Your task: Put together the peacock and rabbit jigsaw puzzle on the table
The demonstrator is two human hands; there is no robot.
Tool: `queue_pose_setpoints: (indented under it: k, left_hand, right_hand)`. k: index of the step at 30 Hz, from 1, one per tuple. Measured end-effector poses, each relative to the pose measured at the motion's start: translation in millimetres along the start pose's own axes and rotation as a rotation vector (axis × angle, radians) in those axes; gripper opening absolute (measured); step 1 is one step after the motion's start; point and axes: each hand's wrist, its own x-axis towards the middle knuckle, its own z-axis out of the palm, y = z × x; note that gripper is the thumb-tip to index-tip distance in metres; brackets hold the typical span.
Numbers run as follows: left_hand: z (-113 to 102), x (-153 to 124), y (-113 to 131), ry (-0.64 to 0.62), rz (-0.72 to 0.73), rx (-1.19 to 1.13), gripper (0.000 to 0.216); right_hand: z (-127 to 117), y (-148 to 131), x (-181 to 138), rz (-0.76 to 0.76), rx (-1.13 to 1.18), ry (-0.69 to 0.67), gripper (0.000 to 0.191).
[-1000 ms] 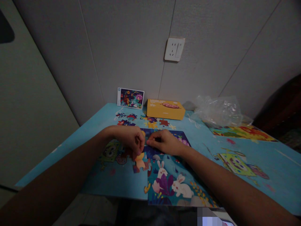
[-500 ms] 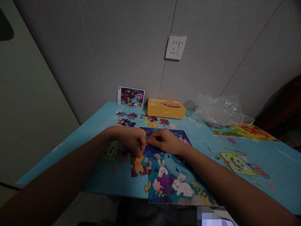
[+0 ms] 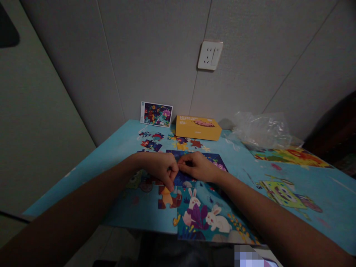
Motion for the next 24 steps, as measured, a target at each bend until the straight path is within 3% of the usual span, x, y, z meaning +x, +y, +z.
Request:
queue_pose_setpoints:
  k: [6, 12, 24]
  left_hand:
    - [1, 1, -4, 0.027, 0.029, -0.011, 0.021]
    - [0, -1, 1, -0.031, -0.032, -0.021, 0.017]
    - [2, -13, 19, 0.041, -0.163, 0.223, 0.042]
  right_hand:
    - [0, 2, 1, -0.001, -0.007, -0.005, 0.019]
    - [0, 3, 1, -0.003, -0.018, 0.004, 0.022]
    - [-1, 2, 0, 0.003, -0.016, -0.016, 0.022]
